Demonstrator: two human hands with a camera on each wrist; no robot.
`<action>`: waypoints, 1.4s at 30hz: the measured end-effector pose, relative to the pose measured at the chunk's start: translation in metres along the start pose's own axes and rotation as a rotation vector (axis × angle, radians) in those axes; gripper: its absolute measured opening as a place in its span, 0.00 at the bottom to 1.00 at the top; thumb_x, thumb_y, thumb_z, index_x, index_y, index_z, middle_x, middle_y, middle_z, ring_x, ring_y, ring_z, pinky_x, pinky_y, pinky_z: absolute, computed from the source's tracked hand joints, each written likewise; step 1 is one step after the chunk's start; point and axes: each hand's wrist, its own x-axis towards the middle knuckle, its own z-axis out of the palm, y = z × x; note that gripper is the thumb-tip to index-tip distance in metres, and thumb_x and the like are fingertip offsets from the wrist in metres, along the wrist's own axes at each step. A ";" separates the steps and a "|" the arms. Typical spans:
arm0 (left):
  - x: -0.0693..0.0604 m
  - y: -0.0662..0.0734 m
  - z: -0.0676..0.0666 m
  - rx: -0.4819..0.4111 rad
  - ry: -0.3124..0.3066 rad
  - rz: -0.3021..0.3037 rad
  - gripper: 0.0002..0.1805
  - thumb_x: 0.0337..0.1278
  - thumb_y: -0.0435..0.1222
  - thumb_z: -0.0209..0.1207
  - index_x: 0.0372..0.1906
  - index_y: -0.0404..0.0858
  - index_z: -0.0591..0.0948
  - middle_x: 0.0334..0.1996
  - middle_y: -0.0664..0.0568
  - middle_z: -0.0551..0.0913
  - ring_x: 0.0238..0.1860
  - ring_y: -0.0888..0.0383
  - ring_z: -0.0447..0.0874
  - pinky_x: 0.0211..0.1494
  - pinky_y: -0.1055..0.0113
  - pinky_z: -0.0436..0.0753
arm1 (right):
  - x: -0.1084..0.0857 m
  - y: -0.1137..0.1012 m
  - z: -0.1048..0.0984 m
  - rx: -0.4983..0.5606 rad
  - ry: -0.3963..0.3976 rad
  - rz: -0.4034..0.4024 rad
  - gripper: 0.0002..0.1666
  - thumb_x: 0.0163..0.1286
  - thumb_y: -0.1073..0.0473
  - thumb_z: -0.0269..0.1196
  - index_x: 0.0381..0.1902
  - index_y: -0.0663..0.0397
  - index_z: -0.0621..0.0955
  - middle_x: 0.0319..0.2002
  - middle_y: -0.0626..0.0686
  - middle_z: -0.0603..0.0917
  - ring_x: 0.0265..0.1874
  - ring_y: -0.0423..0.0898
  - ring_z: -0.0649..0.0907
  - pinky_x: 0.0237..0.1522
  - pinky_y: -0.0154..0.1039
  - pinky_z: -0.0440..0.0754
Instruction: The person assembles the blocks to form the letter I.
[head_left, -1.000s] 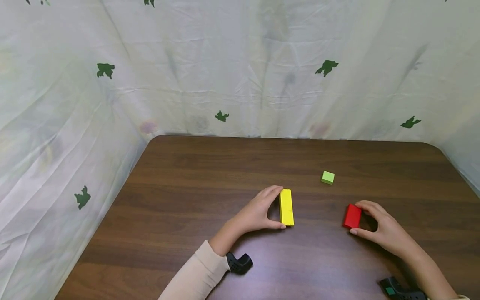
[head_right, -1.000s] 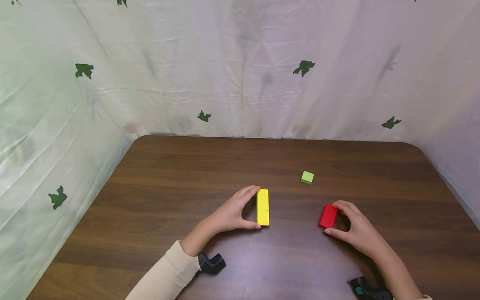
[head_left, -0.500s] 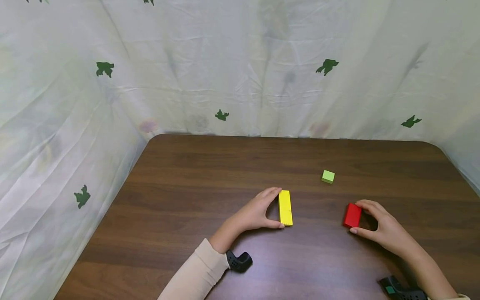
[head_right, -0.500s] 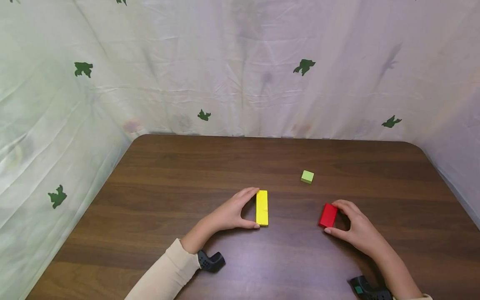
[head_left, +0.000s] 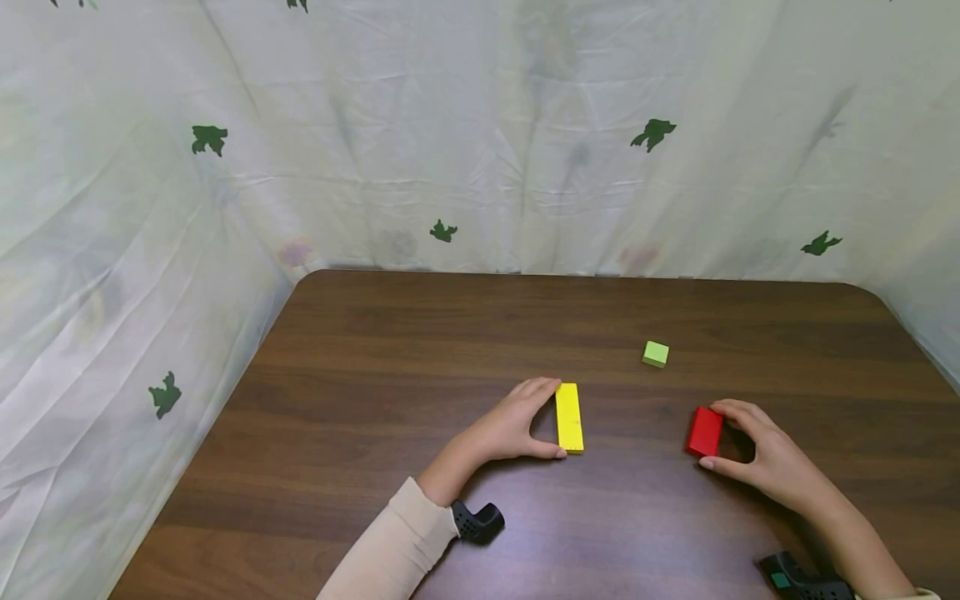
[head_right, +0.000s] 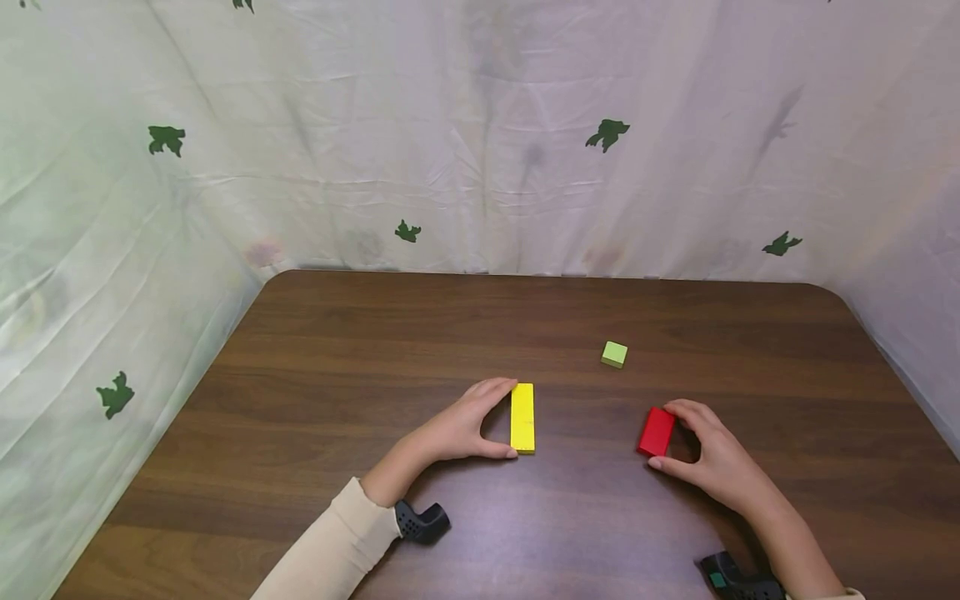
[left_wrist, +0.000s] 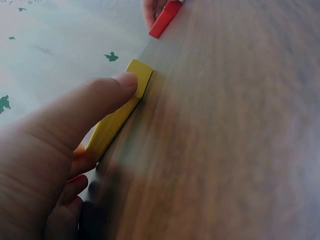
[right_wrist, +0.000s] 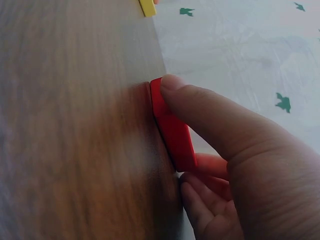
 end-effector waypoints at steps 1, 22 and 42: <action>0.000 0.000 0.000 0.006 -0.002 0.000 0.51 0.40 0.52 0.66 0.67 0.35 0.55 0.64 0.48 0.59 0.65 0.52 0.51 0.64 0.60 0.55 | 0.000 0.000 0.000 0.006 -0.002 0.001 0.43 0.46 0.50 0.72 0.56 0.62 0.68 0.54 0.58 0.67 0.51 0.56 0.68 0.47 0.15 0.52; -0.002 -0.003 -0.002 -0.062 0.077 -0.033 0.44 0.47 0.53 0.61 0.67 0.40 0.58 0.63 0.51 0.61 0.64 0.54 0.53 0.62 0.59 0.59 | 0.000 -0.002 0.000 0.025 0.051 -0.009 0.37 0.45 0.53 0.73 0.52 0.58 0.71 0.49 0.54 0.70 0.43 0.45 0.71 0.42 0.15 0.59; 0.000 -0.005 0.000 -0.029 0.065 -0.028 0.39 0.49 0.51 0.61 0.65 0.40 0.63 0.60 0.52 0.65 0.61 0.56 0.57 0.62 0.62 0.60 | 0.007 -0.010 0.004 0.052 0.090 -0.054 0.40 0.41 0.54 0.75 0.52 0.56 0.71 0.45 0.47 0.71 0.40 0.34 0.73 0.41 0.17 0.66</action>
